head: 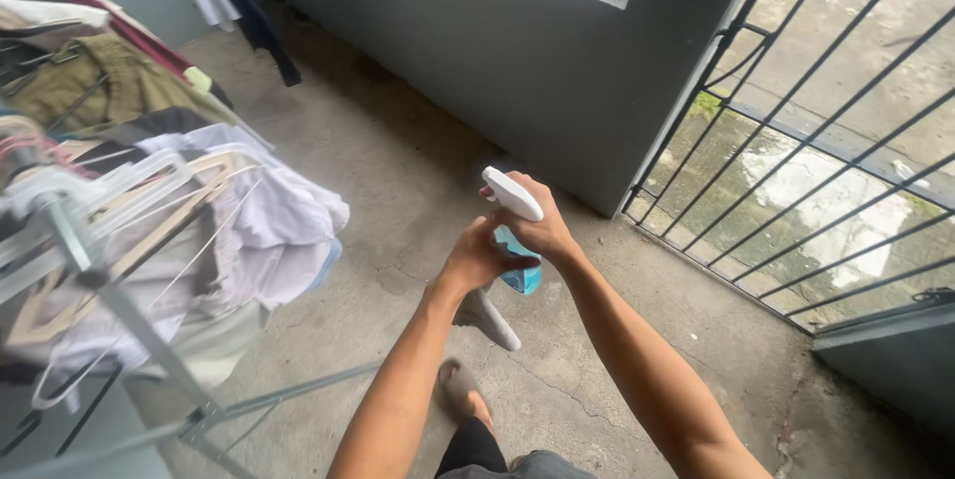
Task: Wiping and cleaning a frosted glass window with a cloth and spray.
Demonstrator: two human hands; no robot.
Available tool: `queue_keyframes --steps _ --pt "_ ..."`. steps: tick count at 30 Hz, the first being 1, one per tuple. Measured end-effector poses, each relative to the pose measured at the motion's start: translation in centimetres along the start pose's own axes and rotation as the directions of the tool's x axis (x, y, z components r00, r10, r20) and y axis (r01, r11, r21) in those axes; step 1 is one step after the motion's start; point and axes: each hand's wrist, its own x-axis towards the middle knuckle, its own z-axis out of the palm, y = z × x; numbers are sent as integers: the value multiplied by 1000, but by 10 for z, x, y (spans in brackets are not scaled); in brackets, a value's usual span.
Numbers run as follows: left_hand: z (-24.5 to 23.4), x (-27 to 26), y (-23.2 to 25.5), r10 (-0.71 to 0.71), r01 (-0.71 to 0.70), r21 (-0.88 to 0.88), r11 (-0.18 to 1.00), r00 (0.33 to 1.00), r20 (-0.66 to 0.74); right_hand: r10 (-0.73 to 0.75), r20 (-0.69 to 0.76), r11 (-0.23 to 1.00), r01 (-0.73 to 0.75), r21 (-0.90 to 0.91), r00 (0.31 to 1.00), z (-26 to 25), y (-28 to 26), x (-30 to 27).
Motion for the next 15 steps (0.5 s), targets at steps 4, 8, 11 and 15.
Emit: queue_keyframes --steps 4,8,11,15 --pt "1 62 -12 14 -22 -125 992 998 -68 28 4 996 -29 88 1000 -21 25 48" --pt "-13 131 -21 76 -89 -137 987 993 -95 64 -36 997 -63 41 997 -41 45 116" --pt "-21 198 -42 89 -96 -66 993 991 -95 -142 -69 968 124 -219 988 -59 64 177" --pt "-28 297 -82 332 -346 -24 938 914 -234 -32 -84 978 14 -206 996 -83 84 255"
